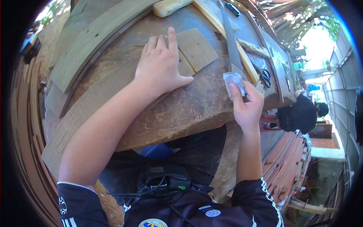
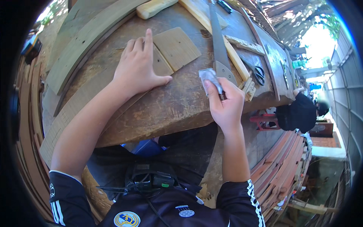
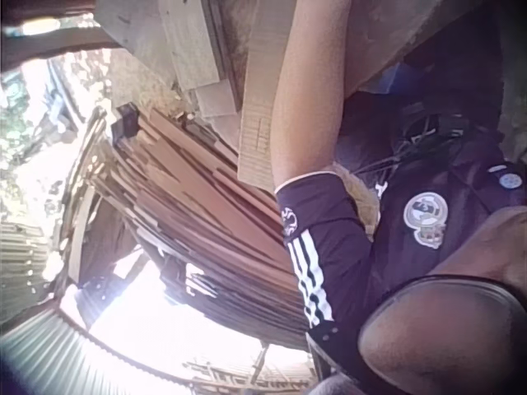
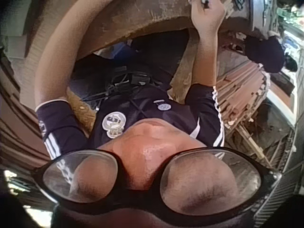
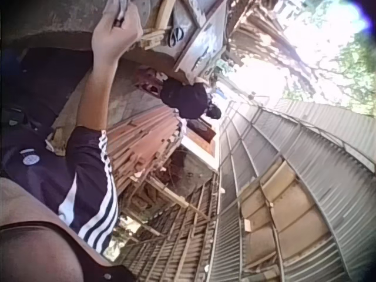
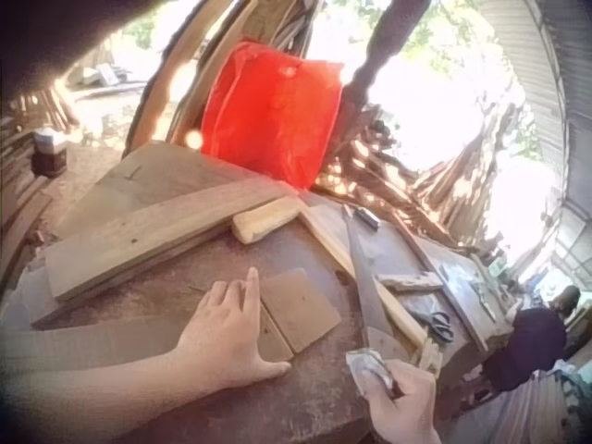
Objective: Sawing a piece of wood and then sanding the edges with sandpaper.
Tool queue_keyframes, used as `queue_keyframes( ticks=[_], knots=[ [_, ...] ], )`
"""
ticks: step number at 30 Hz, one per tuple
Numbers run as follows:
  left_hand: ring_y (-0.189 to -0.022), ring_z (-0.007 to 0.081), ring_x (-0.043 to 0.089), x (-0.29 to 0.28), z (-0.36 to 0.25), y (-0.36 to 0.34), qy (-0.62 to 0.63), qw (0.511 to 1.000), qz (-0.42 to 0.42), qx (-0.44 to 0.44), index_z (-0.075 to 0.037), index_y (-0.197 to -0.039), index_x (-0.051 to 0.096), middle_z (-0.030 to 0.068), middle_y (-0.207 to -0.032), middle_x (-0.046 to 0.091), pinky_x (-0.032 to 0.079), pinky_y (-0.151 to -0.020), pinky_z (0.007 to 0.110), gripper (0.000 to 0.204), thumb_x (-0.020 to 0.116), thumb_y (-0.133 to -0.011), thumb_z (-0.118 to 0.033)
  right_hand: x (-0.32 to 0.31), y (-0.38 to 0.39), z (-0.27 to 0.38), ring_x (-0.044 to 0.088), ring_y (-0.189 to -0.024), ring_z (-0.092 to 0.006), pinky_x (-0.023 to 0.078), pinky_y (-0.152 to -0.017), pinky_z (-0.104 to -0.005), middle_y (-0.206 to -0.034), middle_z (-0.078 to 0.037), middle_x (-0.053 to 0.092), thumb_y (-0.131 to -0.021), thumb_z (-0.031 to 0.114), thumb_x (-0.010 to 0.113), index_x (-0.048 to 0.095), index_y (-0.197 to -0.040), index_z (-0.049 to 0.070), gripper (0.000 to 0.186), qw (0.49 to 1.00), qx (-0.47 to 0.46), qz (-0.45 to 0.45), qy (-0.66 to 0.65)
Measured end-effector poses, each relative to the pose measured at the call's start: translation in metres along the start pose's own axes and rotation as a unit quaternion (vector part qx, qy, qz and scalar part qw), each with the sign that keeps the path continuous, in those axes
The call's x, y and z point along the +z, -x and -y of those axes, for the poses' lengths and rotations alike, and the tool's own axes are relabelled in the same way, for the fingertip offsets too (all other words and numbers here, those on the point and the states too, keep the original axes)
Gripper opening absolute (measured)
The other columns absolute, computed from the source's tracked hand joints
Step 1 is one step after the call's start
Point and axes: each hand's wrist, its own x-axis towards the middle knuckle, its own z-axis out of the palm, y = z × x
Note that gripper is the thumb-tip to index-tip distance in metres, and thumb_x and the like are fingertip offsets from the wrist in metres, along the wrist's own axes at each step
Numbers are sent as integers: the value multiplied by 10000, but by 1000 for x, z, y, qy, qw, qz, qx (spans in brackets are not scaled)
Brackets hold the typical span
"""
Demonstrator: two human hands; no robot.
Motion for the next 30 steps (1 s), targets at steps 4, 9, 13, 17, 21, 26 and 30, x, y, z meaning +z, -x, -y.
queue_keyframes(
  ticks=[4,9,13,17,21,26,30],
  knots=[
    [-1357,430,430,1,-13,17,43,997,36,52,125,-1569,168,279,-1418,480,350,-1180,459,1316,861,-667,-538,39,22,-17,528,-634,-9,410,-567,-178,-751,16,639,-1027,151,650,662,-1021,-19,170,962,89,-129,-226],
    [-1333,430,434,-3,-22,30,37,991,70,113,102,-1579,170,269,-1437,463,354,-1163,481,1327,886,-638,-500,66,29,-22,697,-753,-95,539,-670,-228,-847,-94,736,-987,51,645,634,-1027,-57,116,962,43,-210,-170],
    [-1314,437,436,-4,-25,26,33,990,73,118,66,-1594,180,268,-1425,460,359,-1146,509,1337,908,-603,-460,66,29,-23,721,-768,-123,556,-684,-249,-851,-121,749,-954,1,653,632,-1046,-84,127,963,18,-229,-142],
    [-1307,445,433,-7,-28,23,34,988,95,114,49,-1599,188,268,-1424,450,367,-1135,525,1347,925,-580,-432,58,32,-22,717,-722,-185,554,-658,-282,-856,-149,725,-902,-11,692,649,-1056,-93,180,977,28,-176,-118],
    [-1301,448,435,-10,-29,22,23,989,105,104,44,-1599,193,267,-1436,436,376,-1125,529,1346,927,-575,-429,53,18,-13,700,-728,-275,541,-674,-327,-866,-164,710,-851,8,733,689,-991,-68,165,989,5,-126,-74],
    [-1295,442,440,-8,-27,23,16,989,101,104,50,-1594,206,261,-1430,439,382,-1120,524,1333,918,-577,-438,51,14,-15,672,-702,-284,518,-641,-358,-852,-154,707,-816,21,773,696,-946,-40,163,994,-13,-72,-76],
    [-1295,437,444,-5,-27,24,19,991,81,106,62,-1580,238,263,-1414,450,383,-1120,521,1293,901,-587,-435,51,18,3,624,-668,-310,497,-613,-392,-773,-134,655,-766,-19,751,677,-910,-27,162,998,-49,-42,-24]
  ],
)
